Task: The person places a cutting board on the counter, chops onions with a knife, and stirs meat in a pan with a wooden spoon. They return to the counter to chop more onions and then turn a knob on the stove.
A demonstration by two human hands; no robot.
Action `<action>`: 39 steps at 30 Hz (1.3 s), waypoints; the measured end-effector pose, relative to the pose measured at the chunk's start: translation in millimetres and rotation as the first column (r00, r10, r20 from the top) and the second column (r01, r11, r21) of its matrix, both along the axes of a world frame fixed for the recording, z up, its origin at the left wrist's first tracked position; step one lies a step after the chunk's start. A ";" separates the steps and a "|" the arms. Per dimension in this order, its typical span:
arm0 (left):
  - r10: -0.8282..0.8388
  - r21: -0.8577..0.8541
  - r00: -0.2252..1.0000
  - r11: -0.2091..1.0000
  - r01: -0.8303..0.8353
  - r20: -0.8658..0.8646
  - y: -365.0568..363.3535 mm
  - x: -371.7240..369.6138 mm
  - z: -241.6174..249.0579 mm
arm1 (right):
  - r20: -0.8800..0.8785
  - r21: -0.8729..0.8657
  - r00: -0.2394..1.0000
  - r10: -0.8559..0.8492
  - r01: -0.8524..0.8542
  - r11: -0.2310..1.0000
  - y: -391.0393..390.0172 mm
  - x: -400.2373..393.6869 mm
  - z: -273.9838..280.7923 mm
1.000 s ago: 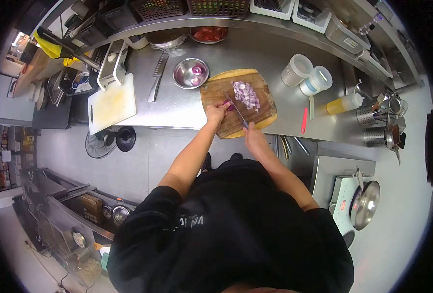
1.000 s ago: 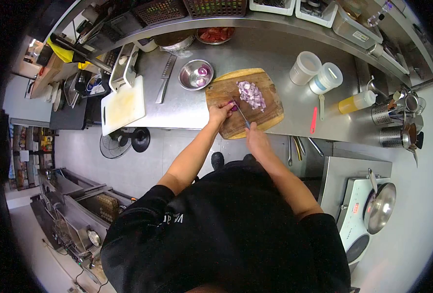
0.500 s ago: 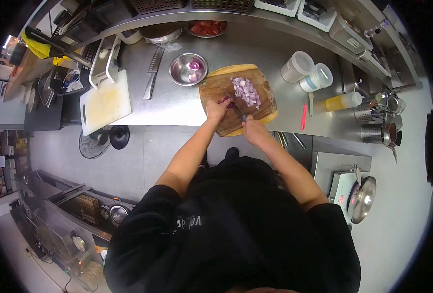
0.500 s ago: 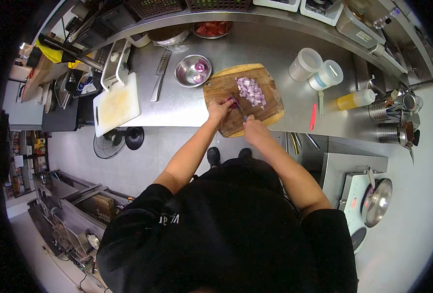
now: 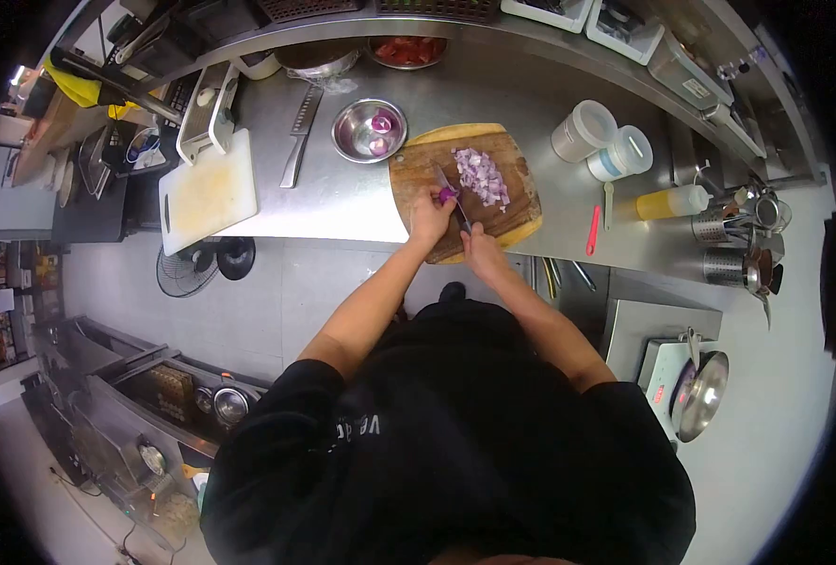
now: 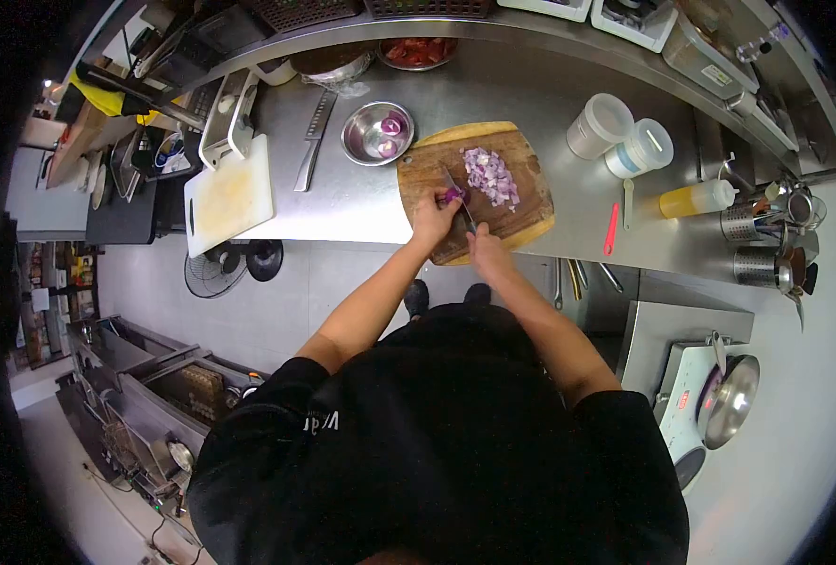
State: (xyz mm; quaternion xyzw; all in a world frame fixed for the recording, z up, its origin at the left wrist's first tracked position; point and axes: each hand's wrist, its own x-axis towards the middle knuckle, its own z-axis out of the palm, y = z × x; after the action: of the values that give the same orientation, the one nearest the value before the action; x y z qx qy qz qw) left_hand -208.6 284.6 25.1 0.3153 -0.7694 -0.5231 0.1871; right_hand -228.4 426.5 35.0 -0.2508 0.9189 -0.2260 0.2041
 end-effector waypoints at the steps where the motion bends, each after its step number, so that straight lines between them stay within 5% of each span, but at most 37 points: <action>1: -0.004 -0.006 1.000 1.000 0.004 0.000 -1.7 -1.4 1.4 | 0.011 -0.030 1.000 0.005 -0.005 1.000 0.3 -2.8 2.4; 3: -0.054 0.017 0.997 0.998 0.054 0.055 -12.1 -3.7 -6.5 | 0.024 -0.066 1.000 0.001 0.001 0.998 -0.6 -7.6 18.6; 5: -0.038 -0.407 0.999 0.913 0.036 0.003 -35.2 -6.6 -15.9 | 0.052 -0.123 0.996 -0.072 0.078 0.989 -1.8 -13.9 40.7; 7: -0.049 -0.470 0.993 0.878 0.092 0.104 -48.8 -7.0 -3.9 | 0.086 -0.177 0.988 -0.126 0.140 0.974 6.7 -26.8 56.9; 9: -0.085 -0.696 0.993 0.708 0.120 0.084 -48.9 -10.6 1.2 | 0.118 -0.230 0.976 -0.183 0.206 0.951 19.6 -40.7 73.5; 11: -0.150 -0.709 0.985 0.686 0.163 0.081 -23.1 -12.4 12.1 | 0.260 -0.232 0.931 -0.256 0.317 0.919 35.6 -51.1 84.7; 13: -0.275 -0.582 0.959 0.771 0.259 0.063 11.5 -7.6 47.4 | 0.128 -0.302 0.965 -0.231 0.260 0.917 46.6 -55.1 57.9; 15: -0.254 -0.552 0.964 0.794 0.254 0.077 12.0 -15.4 16.8 | 0.107 -0.285 0.974 -0.199 0.221 0.932 49.4 -49.8 62.6; 19: -0.276 -0.181 0.961 0.946 0.268 -0.019 -17.4 -23.0 -0.5 | 0.098 -0.233 0.987 -0.126 0.145 0.962 53.6 -39.7 57.3; 22: -0.397 -0.178 0.915 0.897 0.403 0.072 -41.1 -20.0 -22.5 | 0.086 -0.163 0.993 -0.075 0.089 0.983 50.9 -33.6 32.7; 24: -0.331 -0.693 0.942 0.666 0.276 0.057 -42.8 -15.5 -20.0 | -0.030 -0.112 0.999 -0.027 0.023 0.993 48.4 -28.0 26.1; 27: -0.314 -0.572 0.949 0.781 0.250 -0.014 -29.5 -10.1 -12.6 | -0.022 -0.024 1.000 -0.007 0.006 1.000 46.2 -23.5 26.3; 39: -0.403 -0.591 0.909 0.709 0.386 0.110 -28.5 -13.3 -4.1 | 0.013 0.081 0.998 0.069 -0.070 0.994 42.2 -19.3 50.4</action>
State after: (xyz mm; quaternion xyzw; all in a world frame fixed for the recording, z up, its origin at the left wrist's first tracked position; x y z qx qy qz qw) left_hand -221.9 256.1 21.0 0.0610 -0.9413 -0.2842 0.1714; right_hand -247.7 468.7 85.4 -0.2728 0.9170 -0.1826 0.2267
